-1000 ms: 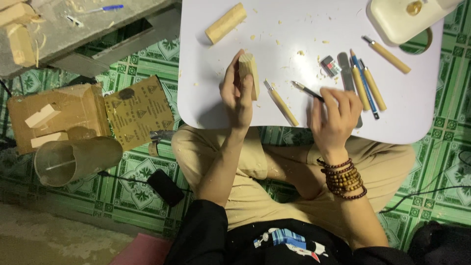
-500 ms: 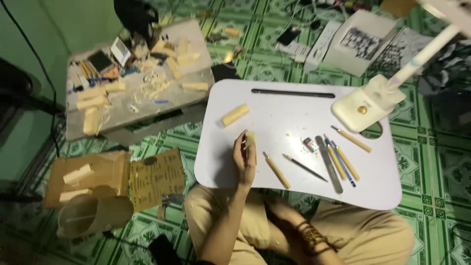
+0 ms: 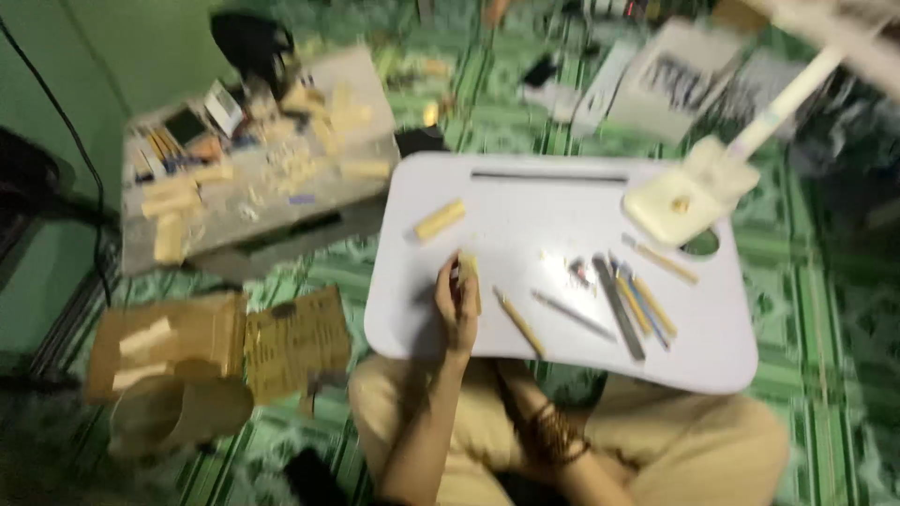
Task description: Carving a small wooden cylinder using a knife and marking it with a pencil
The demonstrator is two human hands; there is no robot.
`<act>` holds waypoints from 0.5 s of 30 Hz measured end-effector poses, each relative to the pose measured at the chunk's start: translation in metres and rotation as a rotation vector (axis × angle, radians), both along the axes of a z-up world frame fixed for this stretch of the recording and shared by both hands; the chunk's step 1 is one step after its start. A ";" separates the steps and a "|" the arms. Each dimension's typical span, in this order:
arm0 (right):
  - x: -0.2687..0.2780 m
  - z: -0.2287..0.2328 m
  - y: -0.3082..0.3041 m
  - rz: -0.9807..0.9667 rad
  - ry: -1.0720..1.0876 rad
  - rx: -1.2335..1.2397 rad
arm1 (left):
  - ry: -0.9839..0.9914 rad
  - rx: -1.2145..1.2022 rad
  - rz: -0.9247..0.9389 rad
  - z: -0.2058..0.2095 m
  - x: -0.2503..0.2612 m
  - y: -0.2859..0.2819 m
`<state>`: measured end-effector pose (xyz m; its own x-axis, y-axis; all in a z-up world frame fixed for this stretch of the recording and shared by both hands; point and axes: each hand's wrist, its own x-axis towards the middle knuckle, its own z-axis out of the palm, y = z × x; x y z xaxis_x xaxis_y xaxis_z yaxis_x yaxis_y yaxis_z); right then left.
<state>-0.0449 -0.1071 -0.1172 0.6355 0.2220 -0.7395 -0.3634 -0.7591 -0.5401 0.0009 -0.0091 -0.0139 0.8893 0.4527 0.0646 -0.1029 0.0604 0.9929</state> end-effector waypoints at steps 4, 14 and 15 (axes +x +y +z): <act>-0.017 0.036 0.001 -0.042 0.009 0.020 | -0.003 0.046 0.017 -0.003 -0.003 0.001; -0.042 -0.022 -0.045 -0.127 -0.471 0.462 | -0.127 0.033 -0.020 0.009 -0.004 0.000; -0.044 0.022 -0.051 -0.125 -0.464 0.453 | -0.119 0.024 -0.018 0.010 -0.003 0.001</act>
